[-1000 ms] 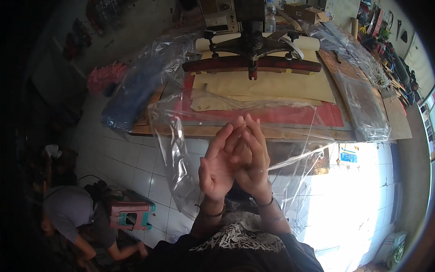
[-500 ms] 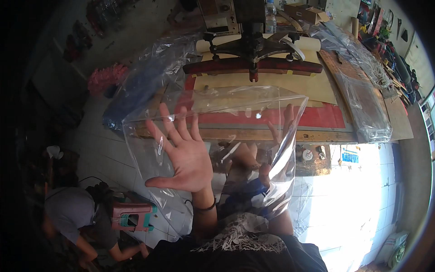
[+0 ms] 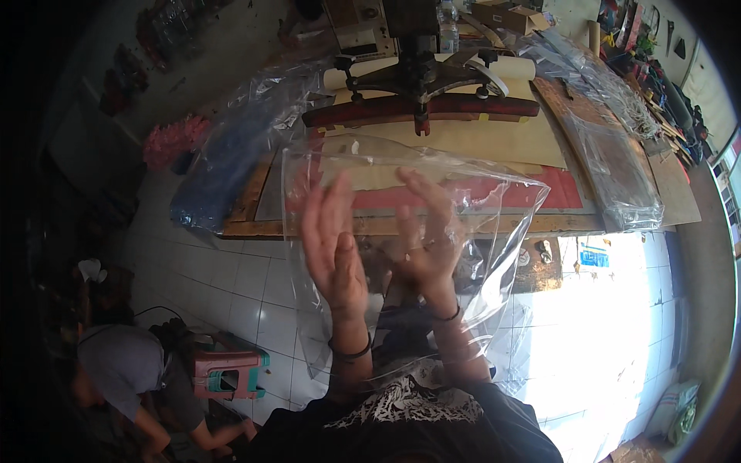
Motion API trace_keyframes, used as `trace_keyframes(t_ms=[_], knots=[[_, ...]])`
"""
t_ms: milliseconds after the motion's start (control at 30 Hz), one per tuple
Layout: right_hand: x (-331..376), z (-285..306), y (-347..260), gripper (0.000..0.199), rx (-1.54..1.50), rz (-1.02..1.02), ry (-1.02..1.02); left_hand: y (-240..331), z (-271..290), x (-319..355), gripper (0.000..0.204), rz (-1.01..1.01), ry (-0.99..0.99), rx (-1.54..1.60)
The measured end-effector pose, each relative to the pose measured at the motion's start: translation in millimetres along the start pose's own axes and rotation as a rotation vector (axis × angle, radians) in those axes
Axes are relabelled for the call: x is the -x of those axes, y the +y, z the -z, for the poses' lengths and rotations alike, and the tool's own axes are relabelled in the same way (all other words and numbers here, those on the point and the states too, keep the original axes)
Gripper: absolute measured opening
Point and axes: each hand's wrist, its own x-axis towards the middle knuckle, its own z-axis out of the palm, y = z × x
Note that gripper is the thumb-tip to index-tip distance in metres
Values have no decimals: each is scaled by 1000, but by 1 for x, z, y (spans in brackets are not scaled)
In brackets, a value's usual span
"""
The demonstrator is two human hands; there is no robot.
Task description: The person handles clear plastic sheets at a workbench, aligns them on the bed of a heat press machine, and folds them. They point at the machine's control panel and sort through a stack of plastic bags.
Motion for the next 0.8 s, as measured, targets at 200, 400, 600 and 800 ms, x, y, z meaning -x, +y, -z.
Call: trace_keyframes(t_ms=[200,400,600,800], knots=[[-15,35,-11,58,230,80,23,8,32,-12,68,-271,301,-253],[-18,31,-13,69,-213,52,59,3,40,-1,68,2,131,-541],[-9,23,-15,72,-155,64,36,4,40,-3,65,-28,125,-425],[-20,64,0,69,-101,28,31,1,44,-3,71,-84,136,-355]])
